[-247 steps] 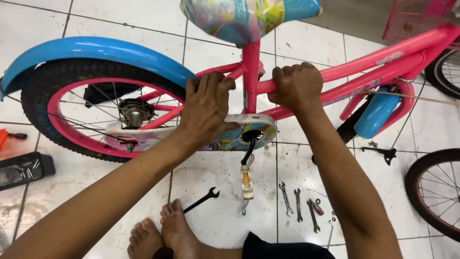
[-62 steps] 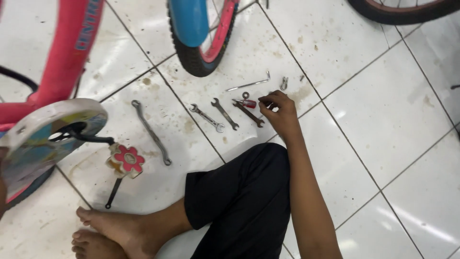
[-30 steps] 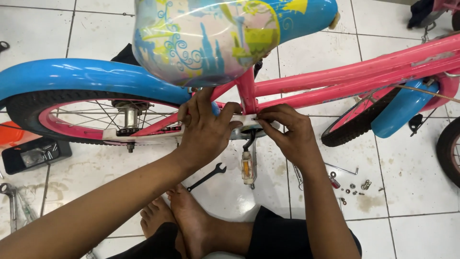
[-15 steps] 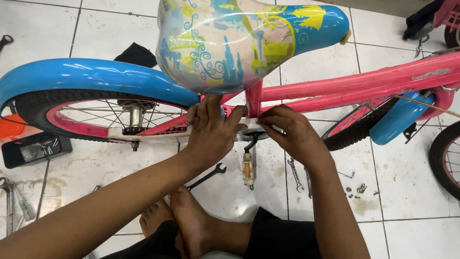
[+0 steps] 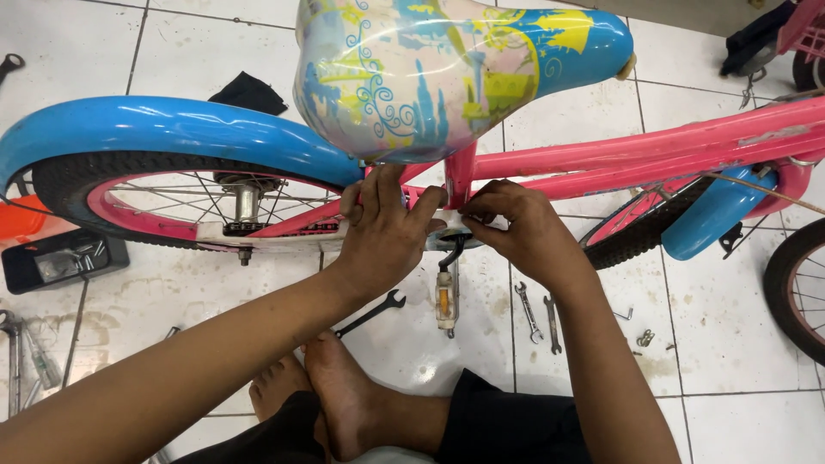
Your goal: The person uses a wrench to tighten a bolt on the chain guard of a pink bicycle. They then use a screwdriver to tighten a screw on the chain guard near the seat post.
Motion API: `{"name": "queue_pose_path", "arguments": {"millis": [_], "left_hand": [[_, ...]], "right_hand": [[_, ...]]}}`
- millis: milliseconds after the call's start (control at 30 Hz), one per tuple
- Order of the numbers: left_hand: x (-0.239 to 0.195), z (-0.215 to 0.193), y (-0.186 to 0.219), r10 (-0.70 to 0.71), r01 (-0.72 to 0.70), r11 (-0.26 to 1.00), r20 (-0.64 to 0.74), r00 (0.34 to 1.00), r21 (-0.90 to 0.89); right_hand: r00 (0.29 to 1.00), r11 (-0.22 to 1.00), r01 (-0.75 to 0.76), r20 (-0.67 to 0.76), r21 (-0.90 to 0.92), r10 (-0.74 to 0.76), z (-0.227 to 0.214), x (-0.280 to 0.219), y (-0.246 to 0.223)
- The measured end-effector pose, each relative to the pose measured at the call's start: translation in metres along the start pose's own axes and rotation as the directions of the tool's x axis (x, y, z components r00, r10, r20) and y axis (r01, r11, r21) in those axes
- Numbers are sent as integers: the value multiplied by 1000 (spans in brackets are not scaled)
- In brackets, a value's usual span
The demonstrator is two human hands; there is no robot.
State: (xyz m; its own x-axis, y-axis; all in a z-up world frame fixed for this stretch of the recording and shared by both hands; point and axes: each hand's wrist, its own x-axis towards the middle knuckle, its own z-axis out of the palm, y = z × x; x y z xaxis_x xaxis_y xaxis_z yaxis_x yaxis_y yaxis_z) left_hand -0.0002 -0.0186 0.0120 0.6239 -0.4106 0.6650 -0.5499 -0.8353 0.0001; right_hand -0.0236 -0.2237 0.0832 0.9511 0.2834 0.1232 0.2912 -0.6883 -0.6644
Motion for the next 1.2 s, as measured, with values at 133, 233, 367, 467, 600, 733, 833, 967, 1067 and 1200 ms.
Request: {"name": "queue_pose_path", "arguments": {"millis": [133, 233, 367, 467, 600, 733, 833, 967, 1067, 1200], "left_hand": [[0, -2, -1, 9, -8, 1000, 10, 1000, -22], [0, 0, -1, 8, -8, 1000, 0, 1000, -16], [-1, 3, 1, -2, 2, 1000, -1, 1000, -30], [1, -2, 1, -5, 6, 997, 11, 1000, -74], [2, -8, 0, 23, -21, 996, 25, 999, -87], [-2, -7, -3, 46, -41, 992, 36, 998, -118], [-4, -5, -4, 53, -50, 992, 26, 998, -120], [-5, -3, -6, 77, -77, 992, -2, 997, -105], [-8, 1, -4, 65, -63, 989, 8, 998, -136], [-10, 5, -6, 75, -72, 989, 24, 997, -128]], "right_hand": [[1000, 997, 12, 6, -81, -12, 2, 0, -5], [1000, 992, 23, -8, -124, -24, 7, -4, 4], [997, 991, 8, -80, -137, -19, 12, -8, 13], [994, 989, 2, -110, -148, -18, 13, -10, 12], [990, 991, 30, -131, -127, -47, 14, -11, 14], [990, 990, 55, -120, -127, -71, 13, -11, 17], [990, 990, 50, -126, -133, -67, 14, -11, 18], [991, 990, 50, -116, -134, -66, 14, -10, 18], [992, 987, 83, -88, -137, -96, 9, -9, 15], [996, 991, 92, -11, -102, -93, 0, -6, 6]]}}
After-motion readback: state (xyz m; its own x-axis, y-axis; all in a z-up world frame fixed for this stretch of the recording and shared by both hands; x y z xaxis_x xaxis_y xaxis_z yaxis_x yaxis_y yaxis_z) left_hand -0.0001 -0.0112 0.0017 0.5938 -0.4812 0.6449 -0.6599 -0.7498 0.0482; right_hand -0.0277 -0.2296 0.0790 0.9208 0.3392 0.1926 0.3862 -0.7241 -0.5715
